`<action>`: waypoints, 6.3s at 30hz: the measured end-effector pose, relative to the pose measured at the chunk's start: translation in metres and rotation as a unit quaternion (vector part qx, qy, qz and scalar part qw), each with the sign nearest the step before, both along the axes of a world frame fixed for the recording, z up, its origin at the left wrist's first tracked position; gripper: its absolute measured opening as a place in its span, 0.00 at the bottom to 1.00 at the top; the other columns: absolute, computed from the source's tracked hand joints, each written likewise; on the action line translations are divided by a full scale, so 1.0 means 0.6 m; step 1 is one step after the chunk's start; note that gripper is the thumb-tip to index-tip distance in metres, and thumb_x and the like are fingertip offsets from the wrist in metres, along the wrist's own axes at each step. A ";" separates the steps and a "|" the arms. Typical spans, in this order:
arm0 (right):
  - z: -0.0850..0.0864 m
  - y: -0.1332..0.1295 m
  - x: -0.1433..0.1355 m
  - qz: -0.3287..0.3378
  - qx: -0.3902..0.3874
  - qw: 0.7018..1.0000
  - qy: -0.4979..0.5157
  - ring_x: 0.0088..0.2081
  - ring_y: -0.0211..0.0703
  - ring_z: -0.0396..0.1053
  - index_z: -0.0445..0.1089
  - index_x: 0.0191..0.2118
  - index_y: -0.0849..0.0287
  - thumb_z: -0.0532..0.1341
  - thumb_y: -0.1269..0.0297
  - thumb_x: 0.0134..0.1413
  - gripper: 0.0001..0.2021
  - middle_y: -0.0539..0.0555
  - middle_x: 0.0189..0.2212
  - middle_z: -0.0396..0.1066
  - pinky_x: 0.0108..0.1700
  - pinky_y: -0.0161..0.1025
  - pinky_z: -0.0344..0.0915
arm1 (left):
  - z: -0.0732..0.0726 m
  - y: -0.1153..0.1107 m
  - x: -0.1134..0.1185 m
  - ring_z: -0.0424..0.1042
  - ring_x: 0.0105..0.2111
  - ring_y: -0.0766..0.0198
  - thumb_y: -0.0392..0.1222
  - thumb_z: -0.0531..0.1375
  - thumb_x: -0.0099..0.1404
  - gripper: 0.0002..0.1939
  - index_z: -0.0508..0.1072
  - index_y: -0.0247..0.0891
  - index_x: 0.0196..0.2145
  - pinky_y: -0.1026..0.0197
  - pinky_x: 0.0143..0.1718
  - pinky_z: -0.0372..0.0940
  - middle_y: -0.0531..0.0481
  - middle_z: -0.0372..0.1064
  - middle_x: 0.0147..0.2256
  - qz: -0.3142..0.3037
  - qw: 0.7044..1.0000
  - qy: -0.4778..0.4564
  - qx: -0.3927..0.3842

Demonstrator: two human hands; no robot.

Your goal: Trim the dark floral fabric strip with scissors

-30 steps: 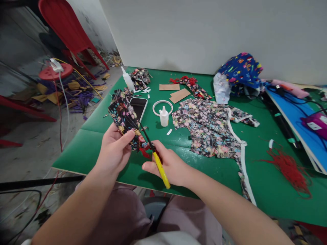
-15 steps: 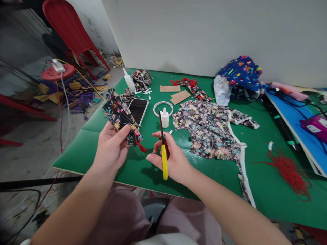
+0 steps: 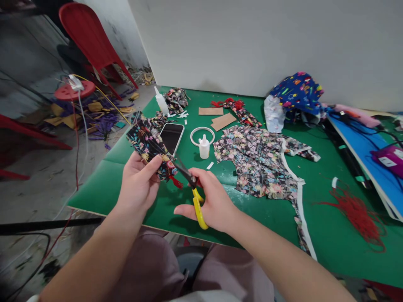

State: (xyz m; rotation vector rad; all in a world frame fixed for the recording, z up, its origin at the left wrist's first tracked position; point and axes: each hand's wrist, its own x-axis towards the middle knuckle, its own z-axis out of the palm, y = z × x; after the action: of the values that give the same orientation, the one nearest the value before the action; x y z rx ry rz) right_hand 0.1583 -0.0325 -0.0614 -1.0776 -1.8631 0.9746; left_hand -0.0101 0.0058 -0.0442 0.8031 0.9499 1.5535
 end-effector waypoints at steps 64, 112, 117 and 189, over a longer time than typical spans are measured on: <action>0.000 -0.011 -0.003 -0.126 0.190 0.933 -0.279 0.25 0.39 0.67 0.67 0.41 0.57 0.44 0.33 0.51 0.32 0.51 0.28 0.68 0.22 0.36 0.47 | -0.003 0.004 0.012 0.70 0.25 0.73 0.34 0.70 0.46 0.12 0.74 0.39 0.31 0.72 0.27 0.68 0.56 0.74 0.29 0.032 0.999 0.010 0.009; 0.034 -0.016 -0.006 0.043 -0.068 0.975 -0.209 0.33 0.53 0.74 0.57 0.45 0.57 0.55 0.30 0.40 0.36 0.53 0.32 0.74 0.30 0.39 0.61 | 0.009 0.015 -0.033 0.71 0.29 0.68 0.38 0.69 0.49 0.09 0.75 0.48 0.29 0.66 0.31 0.70 0.56 0.73 0.33 0.031 0.996 0.072 0.041; 0.032 -0.015 -0.004 0.054 -0.101 0.978 -0.172 0.32 0.51 0.73 0.56 0.46 0.56 0.59 0.31 0.35 0.38 0.53 0.33 0.72 0.31 0.39 0.62 | 0.008 0.016 -0.028 0.71 0.29 0.69 0.36 0.69 0.47 0.13 0.76 0.45 0.32 0.67 0.30 0.70 0.55 0.73 0.32 0.032 0.998 0.048 0.036; 0.008 -0.003 0.005 0.090 -0.063 0.990 -0.085 0.38 0.51 0.69 0.61 0.41 0.59 0.31 0.24 0.35 0.46 0.53 0.26 0.66 0.38 0.42 0.65 | -0.006 -0.015 0.007 0.74 0.30 0.70 0.32 0.68 0.50 0.17 0.72 0.41 0.37 0.69 0.33 0.71 0.56 0.75 0.33 -0.117 0.992 0.039 0.024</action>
State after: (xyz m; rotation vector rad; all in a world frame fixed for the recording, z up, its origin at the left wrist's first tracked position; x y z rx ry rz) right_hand 0.1610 -0.0345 -0.0564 -1.1118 -2.0896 1.1482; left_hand -0.0057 -0.0031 -0.0480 0.9795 0.8432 1.3543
